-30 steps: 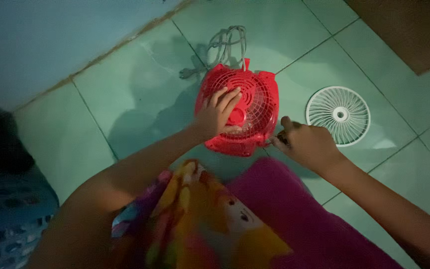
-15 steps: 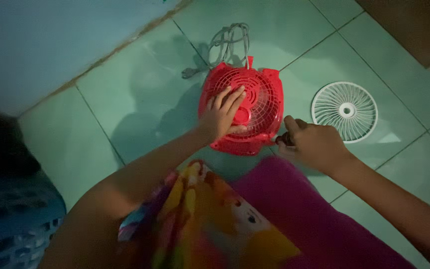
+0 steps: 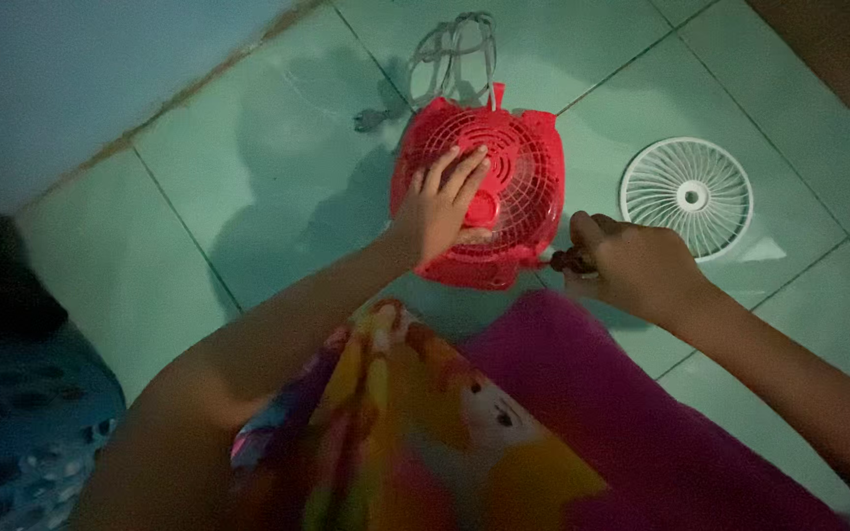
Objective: The person uses a screwdriver to remove screws from the front grille of a pink electric fan. They detach the grille and set it aside, then continue unscrewing the rear housing to further disassemble the fan.
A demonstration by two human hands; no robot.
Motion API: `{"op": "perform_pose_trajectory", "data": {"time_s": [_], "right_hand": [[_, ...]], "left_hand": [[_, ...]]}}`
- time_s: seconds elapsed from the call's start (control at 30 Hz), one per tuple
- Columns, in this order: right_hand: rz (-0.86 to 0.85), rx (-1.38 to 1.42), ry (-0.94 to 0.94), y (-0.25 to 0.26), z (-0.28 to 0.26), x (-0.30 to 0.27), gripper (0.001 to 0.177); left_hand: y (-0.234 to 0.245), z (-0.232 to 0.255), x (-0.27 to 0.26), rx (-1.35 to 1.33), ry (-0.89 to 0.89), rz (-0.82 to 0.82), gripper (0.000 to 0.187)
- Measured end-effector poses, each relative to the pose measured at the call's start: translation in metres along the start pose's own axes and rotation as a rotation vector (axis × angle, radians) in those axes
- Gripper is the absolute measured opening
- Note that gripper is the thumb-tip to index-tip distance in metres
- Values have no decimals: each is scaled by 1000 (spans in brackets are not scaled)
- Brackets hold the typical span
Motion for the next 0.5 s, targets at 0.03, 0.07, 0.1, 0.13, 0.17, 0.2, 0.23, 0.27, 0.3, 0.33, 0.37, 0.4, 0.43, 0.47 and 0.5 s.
{"op": "perform_pose_trajectory", "data": {"time_s": [0.03,0.07,0.1,0.13,0.17,0.2,0.23,0.27,0.3,0.33,0.37,0.4,0.43,0.47,0.5], "right_hand": [[5,-16,5,0,-1,-1,49],[9,-32,10,0,-1,-1,49],[16,-39,-7,0,0,-1,48],[22,-46,-23,1,1,0,47],[30,-53,-39,3,2,2,47],[-24,-86,-66,-1,4,4,48],[-79,-123,-92,-5,6,7,50],[-133,-161,-118,-8,8,8,52],[-75,-154,-84,-3,5,8,50],[-17,-146,-50,3,1,9,47],[43,-137,-18,8,-2,9,45],[32,-167,-2,8,-3,12,44],[13,-194,11,6,-4,14,44],[-7,-221,24,5,-4,15,43],[9,-153,65,6,-6,15,46]], "left_hand": [[1,1,0,-11,-10,7,115],[1,2,-1,-22,-21,14,115],[2,2,-2,-32,-32,21,115],[4,2,-4,-33,-38,36,115],[5,1,-4,-33,-44,52,115],[7,0,-5,-34,-50,68,114],[8,1,-5,-48,-56,81,113],[10,3,-5,-62,-62,95,112],[12,3,-6,-75,-70,104,111],[10,3,-6,-79,-51,71,111],[9,2,-4,-82,-34,37,111],[8,1,-3,-84,-18,3,111],[10,2,-3,-97,-21,-2,108],[12,2,-5,-110,-25,-8,105],[13,2,-6,-123,-27,-12,103]]}}
Point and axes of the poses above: each hand's wrist, its own x-axis towards the middle knuckle, its own y-axis out of the back of the hand, z = x × y, the point moved 8 cm from there along x, towards the middle knuckle, and after that the axes turned 9 degrees about -y, right-handed, at the moved point
